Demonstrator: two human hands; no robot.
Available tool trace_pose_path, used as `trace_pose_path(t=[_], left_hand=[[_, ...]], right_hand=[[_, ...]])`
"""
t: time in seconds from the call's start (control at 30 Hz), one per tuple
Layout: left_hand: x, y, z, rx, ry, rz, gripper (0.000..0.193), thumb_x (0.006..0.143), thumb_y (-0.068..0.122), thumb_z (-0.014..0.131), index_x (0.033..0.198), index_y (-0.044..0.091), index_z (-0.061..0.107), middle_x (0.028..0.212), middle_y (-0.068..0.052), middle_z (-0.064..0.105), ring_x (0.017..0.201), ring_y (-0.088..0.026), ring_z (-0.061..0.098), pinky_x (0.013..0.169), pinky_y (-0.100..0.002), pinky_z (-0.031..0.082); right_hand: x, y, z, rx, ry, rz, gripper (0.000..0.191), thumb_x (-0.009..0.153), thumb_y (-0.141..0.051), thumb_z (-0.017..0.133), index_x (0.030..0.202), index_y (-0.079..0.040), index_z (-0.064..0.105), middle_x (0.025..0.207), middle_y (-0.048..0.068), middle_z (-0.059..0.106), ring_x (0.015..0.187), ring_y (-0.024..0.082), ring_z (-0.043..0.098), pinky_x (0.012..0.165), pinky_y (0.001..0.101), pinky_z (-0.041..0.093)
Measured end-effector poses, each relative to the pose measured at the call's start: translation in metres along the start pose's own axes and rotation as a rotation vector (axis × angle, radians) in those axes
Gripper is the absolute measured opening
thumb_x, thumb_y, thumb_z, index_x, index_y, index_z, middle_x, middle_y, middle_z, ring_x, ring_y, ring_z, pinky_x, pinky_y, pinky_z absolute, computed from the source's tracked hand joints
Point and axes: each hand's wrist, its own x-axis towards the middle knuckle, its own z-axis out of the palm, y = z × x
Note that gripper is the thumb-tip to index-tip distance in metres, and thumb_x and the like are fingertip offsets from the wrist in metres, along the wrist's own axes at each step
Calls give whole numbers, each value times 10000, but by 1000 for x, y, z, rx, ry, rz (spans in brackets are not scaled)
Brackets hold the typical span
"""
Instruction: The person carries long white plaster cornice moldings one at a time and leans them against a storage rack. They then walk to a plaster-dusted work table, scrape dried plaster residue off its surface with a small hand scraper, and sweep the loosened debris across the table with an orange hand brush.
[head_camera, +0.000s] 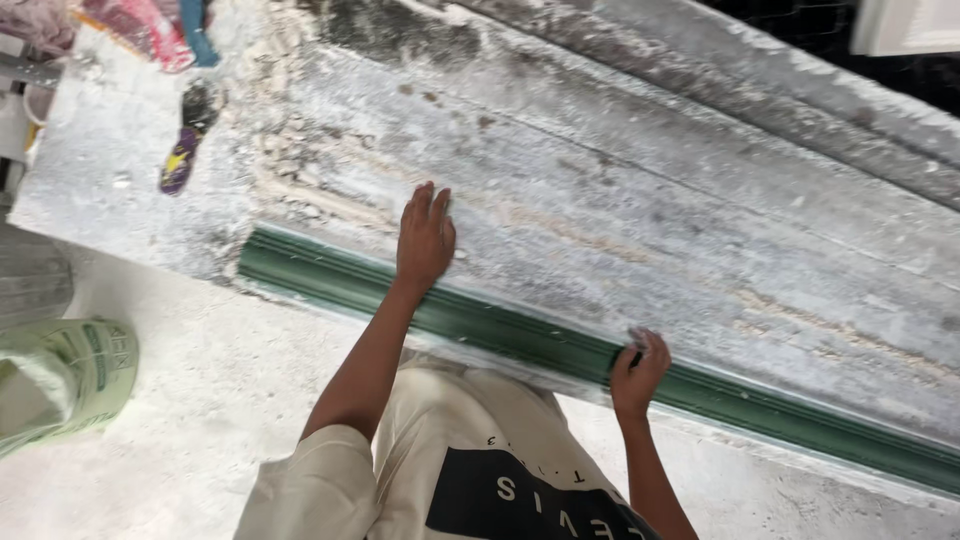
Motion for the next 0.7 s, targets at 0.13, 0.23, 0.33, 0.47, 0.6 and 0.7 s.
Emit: trace_pose_path(t=[0.13,0.23,0.33,0.47,0.6,0.7], left_hand=[[-32,-57,-83,6,82,-150,469,990,142,602,1438,10,554,1492,-268,498,1425,-459,433,1175,-547,370],[-48,-102,-147,122,123,-259,441,992,137,603,1407,-4,558,1452,-314,516,1354,-474,484,1138,-552,400],[-64,-130,-192,232,-34,-494,436,976,213,623,1339,-21,562,1320,-330,549,1213,-485,532,978,-591,437],[-74,-153,-208,292,-300,-552,424,1057,353,574,1268,-15,572,1196,-299,616,1100,-473,595,875,-599,489],[-67,-161,-200,315,-226,-453,465,1046,388,577,1295,-5,581,1140,-288,662,1037,-497,616,822,-616,494],[-64,-164,-206,2,-72,-385,439,1082,381,628,1274,-7,552,1156,-298,683,970,-503,648,791,-582,499]], right_hand=[[-14,-74,7,-47,1,37,316,1026,-58,561,1337,-4,586,1414,192,564,1390,421,448,1212,550,309],[-22,-126,20,-120,-1,177,381,1004,-76,586,1373,16,583,1470,253,522,1414,452,385,1201,566,265],[-33,-159,23,-148,30,353,453,992,-108,607,1418,38,549,1521,302,441,1429,462,340,1193,573,232],[-46,-186,18,-128,87,485,527,1047,-142,608,1508,57,451,1562,308,375,1465,452,300,1200,577,228],[-51,-195,12,74,207,697,518,1008,-213,613,1464,-8,476,1483,193,489,1312,338,425,1109,496,416],[-46,-195,4,597,385,1114,547,985,-233,656,1439,-75,394,1266,133,509,1099,230,498,953,428,450]])
